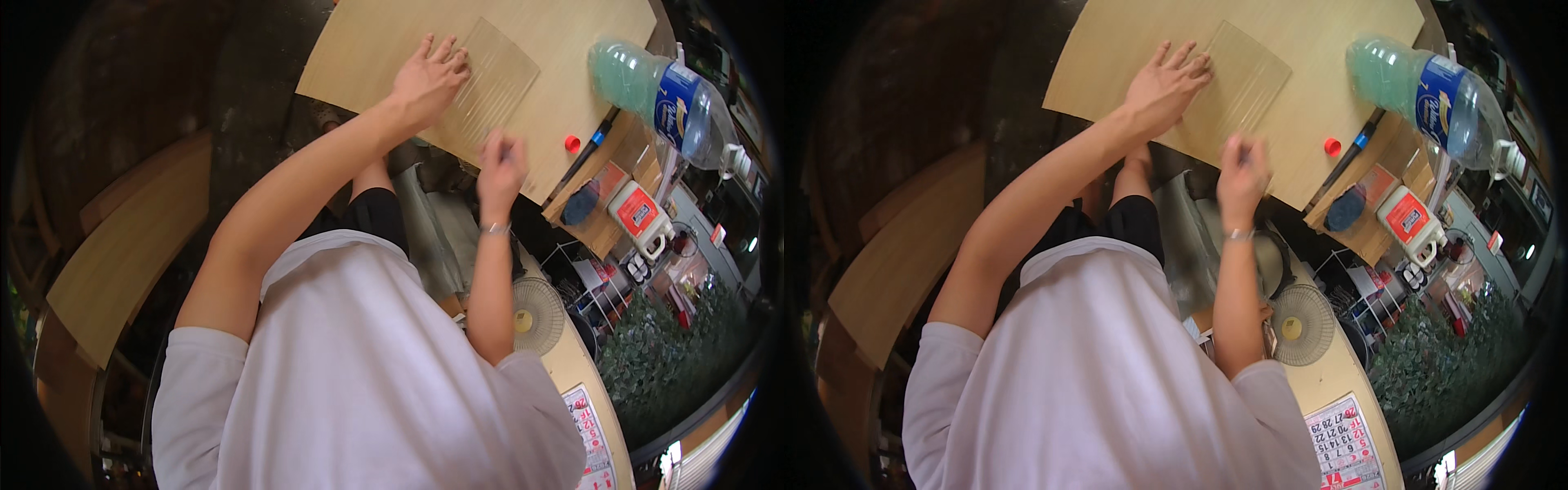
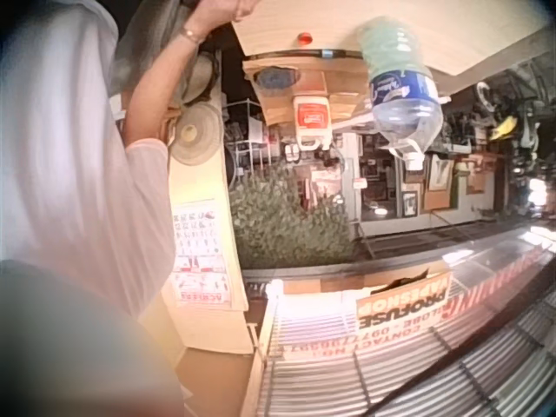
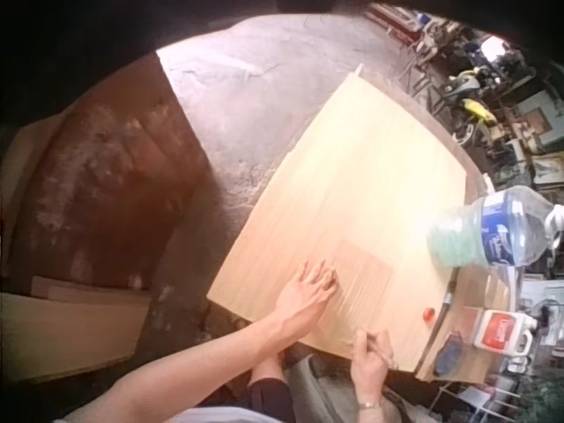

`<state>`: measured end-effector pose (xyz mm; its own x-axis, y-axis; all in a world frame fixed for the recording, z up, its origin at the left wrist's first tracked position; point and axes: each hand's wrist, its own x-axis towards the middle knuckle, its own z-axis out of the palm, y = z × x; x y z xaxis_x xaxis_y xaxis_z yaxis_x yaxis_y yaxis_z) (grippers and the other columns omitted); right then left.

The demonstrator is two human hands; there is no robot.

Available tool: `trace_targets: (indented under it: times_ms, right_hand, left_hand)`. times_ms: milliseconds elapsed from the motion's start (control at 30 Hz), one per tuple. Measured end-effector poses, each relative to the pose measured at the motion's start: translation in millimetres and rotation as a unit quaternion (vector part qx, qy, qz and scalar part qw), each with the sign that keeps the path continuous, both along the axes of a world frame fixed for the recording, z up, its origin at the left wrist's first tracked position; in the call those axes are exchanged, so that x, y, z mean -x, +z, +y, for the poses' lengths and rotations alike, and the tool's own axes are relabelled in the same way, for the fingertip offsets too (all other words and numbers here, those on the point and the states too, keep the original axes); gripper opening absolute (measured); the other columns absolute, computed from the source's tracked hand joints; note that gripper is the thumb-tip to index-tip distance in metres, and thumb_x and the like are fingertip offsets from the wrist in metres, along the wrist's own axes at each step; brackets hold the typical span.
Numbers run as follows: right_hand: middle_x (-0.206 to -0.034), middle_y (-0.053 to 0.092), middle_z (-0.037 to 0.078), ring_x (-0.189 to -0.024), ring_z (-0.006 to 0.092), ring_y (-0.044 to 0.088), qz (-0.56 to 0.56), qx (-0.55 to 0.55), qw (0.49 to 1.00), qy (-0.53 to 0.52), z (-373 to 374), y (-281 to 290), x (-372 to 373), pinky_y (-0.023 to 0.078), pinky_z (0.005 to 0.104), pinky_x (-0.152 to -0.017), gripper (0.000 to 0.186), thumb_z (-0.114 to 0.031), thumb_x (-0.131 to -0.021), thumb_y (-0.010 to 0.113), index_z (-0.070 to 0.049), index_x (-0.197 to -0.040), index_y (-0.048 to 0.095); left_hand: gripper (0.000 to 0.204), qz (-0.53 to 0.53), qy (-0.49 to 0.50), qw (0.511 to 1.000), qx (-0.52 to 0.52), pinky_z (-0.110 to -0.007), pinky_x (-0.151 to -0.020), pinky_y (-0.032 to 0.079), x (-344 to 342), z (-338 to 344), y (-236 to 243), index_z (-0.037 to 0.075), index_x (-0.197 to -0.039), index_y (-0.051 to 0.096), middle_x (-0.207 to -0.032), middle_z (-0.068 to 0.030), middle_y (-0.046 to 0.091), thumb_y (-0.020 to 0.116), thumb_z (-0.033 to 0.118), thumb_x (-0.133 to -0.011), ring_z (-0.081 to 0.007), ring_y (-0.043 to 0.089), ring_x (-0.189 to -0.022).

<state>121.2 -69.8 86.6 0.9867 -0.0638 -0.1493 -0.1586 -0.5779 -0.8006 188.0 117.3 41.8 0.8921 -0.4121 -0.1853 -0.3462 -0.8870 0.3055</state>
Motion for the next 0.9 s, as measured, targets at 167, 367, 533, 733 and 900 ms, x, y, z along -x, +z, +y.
trace_targets:
  times_ms: [167,367,533,733,900]
  right_hand:
    - [-0.066,0.066,0.007,-0.053,0.0097,0.06,-0.052,0.01,0.997,0.059,3,-35,-160,0.045,0.0231,-0.049,0.02,-0.017,-0.094,0.062,-0.001,-0.085,0.056]
    - [-0.067,0.067,0.007,-0.054,0.0089,0.06,0.0,0.016,0.996,0.088,15,-52,-187,0.046,0.0233,-0.049,0.018,-0.015,-0.092,0.063,0.0,-0.083,0.058]
    - [-0.067,0.067,0.007,-0.053,0.0096,0.06,-0.013,-0.028,0.996,0.082,16,-60,-188,0.047,0.0233,-0.048,0.018,-0.015,-0.092,0.063,-0.001,-0.083,0.058]
    - [-0.067,0.067,0.008,-0.054,0.0105,0.061,-0.014,0.032,0.994,0.1,20,-56,-191,0.047,0.0248,-0.048,0.02,-0.018,-0.091,0.063,-0.001,-0.082,0.058]
    - [-0.065,0.068,0.009,-0.055,0.0125,0.063,-0.018,0.065,0.992,0.105,20,-60,-195,0.048,0.0274,-0.051,0.021,-0.019,-0.091,0.061,-0.001,-0.08,0.058]
  left_hand:
    - [0.09,0.0,0.003,1.0,0.006,-0.05,-0.119,0.021,-3,3,-4,0.015,-0.143,0.044,-0.154,-0.0008,0.036,0.086,0.026,-0.065,-0.0257,0.023,-0.147]
    - [0.089,0.007,0.02,1.0,0.016,-0.048,-0.12,0.02,-2,3,-6,0.014,-0.145,0.04,-0.154,0.0009,0.035,0.083,0.025,-0.068,-0.0236,0.023,-0.147]
    - [0.089,-0.002,0.018,1.0,0.007,-0.048,-0.12,0.02,-2,5,-6,0.013,-0.145,0.039,-0.154,0.0011,0.035,0.082,0.026,-0.068,-0.0228,0.023,-0.147]
    - [0.086,0.004,0.016,1.0,0.006,-0.048,-0.12,0.02,-1,6,-3,0.013,-0.144,0.042,-0.154,0.0017,0.036,0.081,0.026,-0.069,-0.0218,0.024,-0.147]
    - [0.084,-0.01,0.021,1.0,0.003,-0.048,-0.12,0.02,-1,6,-6,0.014,-0.143,0.043,-0.153,0.0027,0.037,0.081,0.027,-0.069,-0.0219,0.025,-0.147]
